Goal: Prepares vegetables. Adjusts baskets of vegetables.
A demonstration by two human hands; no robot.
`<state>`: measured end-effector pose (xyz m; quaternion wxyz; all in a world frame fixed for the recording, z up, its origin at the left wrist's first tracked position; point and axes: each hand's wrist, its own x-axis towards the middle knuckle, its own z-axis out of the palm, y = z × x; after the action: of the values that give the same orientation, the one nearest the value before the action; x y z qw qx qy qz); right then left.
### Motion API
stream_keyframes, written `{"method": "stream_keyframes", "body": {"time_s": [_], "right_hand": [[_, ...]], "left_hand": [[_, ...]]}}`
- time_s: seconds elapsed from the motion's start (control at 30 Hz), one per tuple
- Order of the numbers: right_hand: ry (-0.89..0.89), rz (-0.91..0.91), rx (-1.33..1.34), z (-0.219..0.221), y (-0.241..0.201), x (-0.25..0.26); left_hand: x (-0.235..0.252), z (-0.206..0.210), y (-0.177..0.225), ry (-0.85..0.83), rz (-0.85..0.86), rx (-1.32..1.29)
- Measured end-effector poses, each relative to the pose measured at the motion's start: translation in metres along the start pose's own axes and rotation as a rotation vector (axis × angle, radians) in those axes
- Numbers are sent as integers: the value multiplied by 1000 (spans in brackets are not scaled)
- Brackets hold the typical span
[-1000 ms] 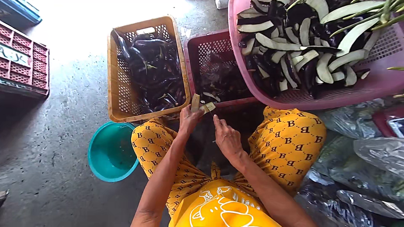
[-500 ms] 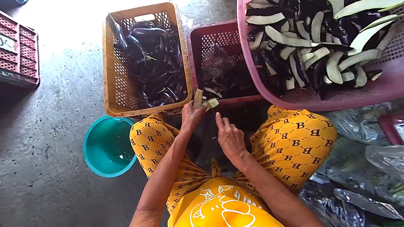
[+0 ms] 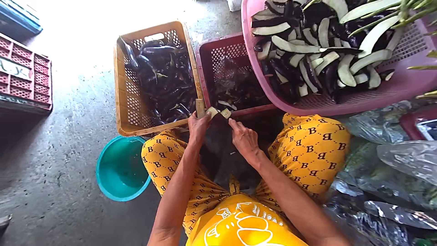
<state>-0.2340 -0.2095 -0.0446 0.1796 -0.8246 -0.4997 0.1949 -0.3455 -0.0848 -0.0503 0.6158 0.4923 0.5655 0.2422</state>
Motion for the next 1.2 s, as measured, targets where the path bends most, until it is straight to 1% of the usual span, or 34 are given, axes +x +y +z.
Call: {"method": "stream_keyframes", "body": {"time_s": [0.07,0.13,0.17,0.27,0.4,0.5,0.63,0.73,0.83,0.93,1.07,1.2], "right_hand": [[-110,107,175,-10,-2,16],[-123,202,372,-16,-2,30],[-102,213,415,-17,-3,32],[-33,157,379,-17,-6,27],[136,53,273,-11,-8,10],[139,83,269,-14,-8,1],[178,98,242,-14,-4,-3],[198,75,197,-17,-1,-5],[173,45,142,-23,2,-9],[143,22,98,-25,6,-15],[95,26,63,-24,11,-20],[107,-12,54,-20,14,-24]], "left_hand": [[0,-3,0,-43,-30,-109],[2,-5,3,-59,-55,-195],[3,-6,4,-62,-65,-222],[3,-6,4,-78,-72,-242],[1,-4,1,-151,-64,-201],[1,-3,-2,-195,-72,-196],[-3,-2,2,-282,-137,-182],[-7,-2,3,-404,-143,-35],[-13,2,6,-463,-179,77],[-15,1,8,-457,-170,134],[-17,1,13,-385,-198,161],[-13,0,11,-367,-198,187]]}}
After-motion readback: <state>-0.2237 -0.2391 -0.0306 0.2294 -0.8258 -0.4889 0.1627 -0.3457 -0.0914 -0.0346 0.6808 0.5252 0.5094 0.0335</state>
